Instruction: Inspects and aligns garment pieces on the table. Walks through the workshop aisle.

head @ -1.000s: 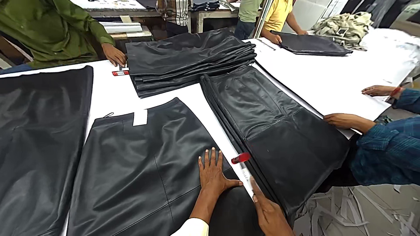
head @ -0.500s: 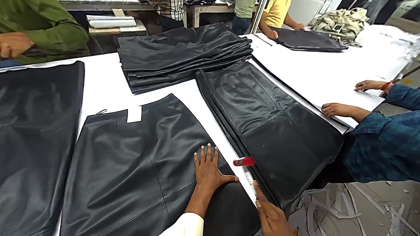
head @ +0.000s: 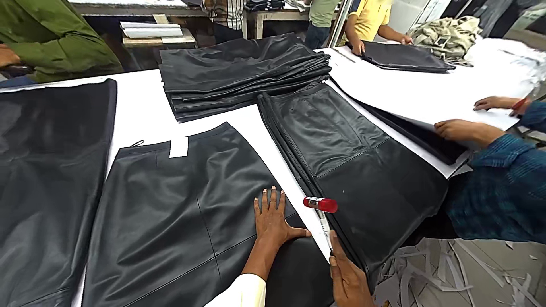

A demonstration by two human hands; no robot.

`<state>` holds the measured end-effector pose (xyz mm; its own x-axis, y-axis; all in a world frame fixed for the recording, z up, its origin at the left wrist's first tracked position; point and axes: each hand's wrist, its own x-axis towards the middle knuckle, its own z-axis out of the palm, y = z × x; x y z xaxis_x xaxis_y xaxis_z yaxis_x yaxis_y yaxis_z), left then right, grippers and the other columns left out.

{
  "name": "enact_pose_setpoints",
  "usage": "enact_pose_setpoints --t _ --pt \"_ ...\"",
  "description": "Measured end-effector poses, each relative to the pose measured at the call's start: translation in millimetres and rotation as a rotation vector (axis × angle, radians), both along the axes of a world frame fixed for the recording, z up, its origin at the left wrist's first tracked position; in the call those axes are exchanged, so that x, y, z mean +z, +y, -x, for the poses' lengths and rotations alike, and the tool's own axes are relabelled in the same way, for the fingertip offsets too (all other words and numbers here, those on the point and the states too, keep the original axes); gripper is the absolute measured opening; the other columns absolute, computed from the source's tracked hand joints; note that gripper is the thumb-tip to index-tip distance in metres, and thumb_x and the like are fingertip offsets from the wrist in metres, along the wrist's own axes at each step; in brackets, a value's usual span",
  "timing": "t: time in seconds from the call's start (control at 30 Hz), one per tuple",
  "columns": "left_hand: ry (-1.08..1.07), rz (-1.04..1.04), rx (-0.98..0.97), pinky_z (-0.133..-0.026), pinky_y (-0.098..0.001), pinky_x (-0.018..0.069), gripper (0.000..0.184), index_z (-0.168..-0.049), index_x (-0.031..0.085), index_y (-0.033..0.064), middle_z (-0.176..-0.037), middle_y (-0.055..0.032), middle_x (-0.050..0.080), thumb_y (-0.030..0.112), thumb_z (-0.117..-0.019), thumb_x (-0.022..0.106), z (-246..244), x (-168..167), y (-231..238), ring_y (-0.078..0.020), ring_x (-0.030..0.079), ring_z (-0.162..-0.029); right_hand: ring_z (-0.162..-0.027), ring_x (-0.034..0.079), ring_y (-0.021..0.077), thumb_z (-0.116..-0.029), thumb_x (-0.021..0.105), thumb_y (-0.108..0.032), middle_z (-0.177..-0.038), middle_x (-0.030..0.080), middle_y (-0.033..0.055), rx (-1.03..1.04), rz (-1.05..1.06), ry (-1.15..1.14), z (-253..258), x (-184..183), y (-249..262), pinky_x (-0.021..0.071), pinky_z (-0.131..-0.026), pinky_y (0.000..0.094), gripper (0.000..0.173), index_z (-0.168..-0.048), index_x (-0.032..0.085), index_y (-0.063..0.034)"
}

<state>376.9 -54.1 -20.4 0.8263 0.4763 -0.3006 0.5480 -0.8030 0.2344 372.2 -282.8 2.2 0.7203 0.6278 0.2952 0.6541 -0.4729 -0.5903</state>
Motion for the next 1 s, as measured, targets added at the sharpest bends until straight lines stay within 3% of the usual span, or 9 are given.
enact_pose_setpoints --t 0.1,0.23,0.37,0.5,0.63,0.77,0.83,0.9,1.0 --pt "-0.045 -0.004 -0.004 -0.125 -0.0609 -0.0004 0.147 -0.166 0.018 0.0212 -0.174 -0.0080 0.001 0.103 -0.0492 0.056 1.2 -0.4 0.6 -0.0325 -0.002 -0.160 -0.068 0.070 0.0269 -0.1105 0.033 -0.032 -0.088 0.074 0.0109 0.044 0.255 0.103 -9.4 -7.5 7.9 0.0587 -0.065 0.0479 0.050 -0.157 0.045 -0.0177" --pt "0.008 0.007 -0.003 -0.125 -0.0609 -0.0007 0.151 -0.166 0.015 0.0216 -0.174 -0.0074 -0.002 0.107 -0.0467 0.049 -1.5 2.1 2.0 -0.0328 -0.004 -0.159 -0.067 0.066 0.0157 -0.1114 0.034 -0.030 -0.096 0.074 0.0115 0.025 0.020 -0.006 -3.7 12.0 17.2 0.0583 -0.065 0.0327 0.050 -0.151 0.049 -0.0031" --pt "-0.027 0.005 -0.005 -0.124 -0.0617 -0.0012 0.150 -0.166 0.017 0.0212 -0.174 -0.0070 0.000 0.107 -0.0474 0.050 -2.1 -0.4 1.9 -0.0328 -0.003 -0.159 -0.064 0.069 0.0278 -0.1100 0.034 -0.030 -0.085 0.073 0.0113 0.023 0.252 0.090 -17.6 -3.2 12.8 0.0578 -0.061 0.0491 0.050 -0.157 0.044 -0.0165" --pt "0.024 0.029 0.002 -0.124 -0.0608 -0.0038 0.151 -0.167 0.011 0.0215 -0.174 -0.0059 -0.005 0.107 -0.0477 0.048 -4.1 3.0 3.6 -0.0322 -0.008 -0.159 -0.081 0.072 0.0139 -0.1114 0.035 -0.028 -0.113 0.075 0.0123 -0.005 0.029 -0.007 -15.6 15.2 16.8 0.0599 -0.076 0.0317 0.049 -0.152 0.048 -0.0027" --pt "-0.018 0.007 -0.003 -0.124 -0.0617 -0.0027 0.151 -0.166 0.017 0.0207 -0.174 -0.0067 -0.001 0.108 -0.0470 0.047 -1.9 -1.9 1.1 -0.0328 -0.004 -0.159 -0.068 0.070 0.0274 -0.1102 0.033 -0.031 -0.087 0.074 0.0108 0.024 0.250 0.064 -27.0 -4.1 18.7 0.0586 -0.064 0.0486 0.050 -0.157 0.045 -0.0174" --pt "0.000 0.014 0.004 -0.124 -0.0612 -0.0038 0.151 -0.166 0.014 0.0204 -0.174 -0.0061 -0.002 0.107 -0.0476 0.048 -2.9 0.4 2.9 -0.0330 -0.006 -0.159 -0.080 0.073 0.0159 -0.1107 0.034 -0.027 -0.112 0.076 0.0090 0.004 0.079 -0.032 -26.6 4.2 28.4 0.0607 -0.075 0.0343 0.049 -0.153 0.048 -0.0079" --pt "-0.002 0.011 0.003 -0.124 -0.0612 -0.0031 0.150 -0.166 0.015 0.0215 -0.174 -0.0060 -0.001 0.107 -0.0473 0.048 -2.7 -0.8 1.4 -0.0325 -0.005 -0.159 -0.073 0.072 0.0258 -0.1095 0.034 -0.027 -0.094 0.075 0.0110 -0.022 0.208 0.028 -29.1 -4.0 28.3 0.0599 -0.069 0.0458 0.049 -0.155 0.047 -0.0138" --pt "-0.001 0.010 -0.004 -0.124 -0.0617 -0.0038 0.151 -0.166 0.015 0.0214 -0.174 -0.0063 -0.001 0.108 -0.0463 0.048 -2.3 -1.7 -0.4 -0.0321 -0.006 -0.159 -0.076 0.072 0.0315 -0.1098 0.033 -0.030 -0.094 0.075 0.0138 -0.026 0.284 0.142 -34.8 -3.3 23.4 0.0580 -0.072 0.0518 0.051 -0.158 0.042 -0.0173" --pt "0.011 0.018 0.000 -0.124 -0.0607 -0.0033 0.151 -0.166 0.013 0.0211 -0.174 -0.0059 -0.003 0.107 -0.0473 0.048 -3.5 2.3 3.5 -0.0321 -0.007 -0.159 -0.084 0.073 0.0154 -0.1108 0.034 -0.027 -0.121 0.074 0.0102 -0.009 0.061 0.011 -30.6 2.8 22.0 0.0600 -0.078 0.0336 0.049 -0.154 0.047 -0.0077"
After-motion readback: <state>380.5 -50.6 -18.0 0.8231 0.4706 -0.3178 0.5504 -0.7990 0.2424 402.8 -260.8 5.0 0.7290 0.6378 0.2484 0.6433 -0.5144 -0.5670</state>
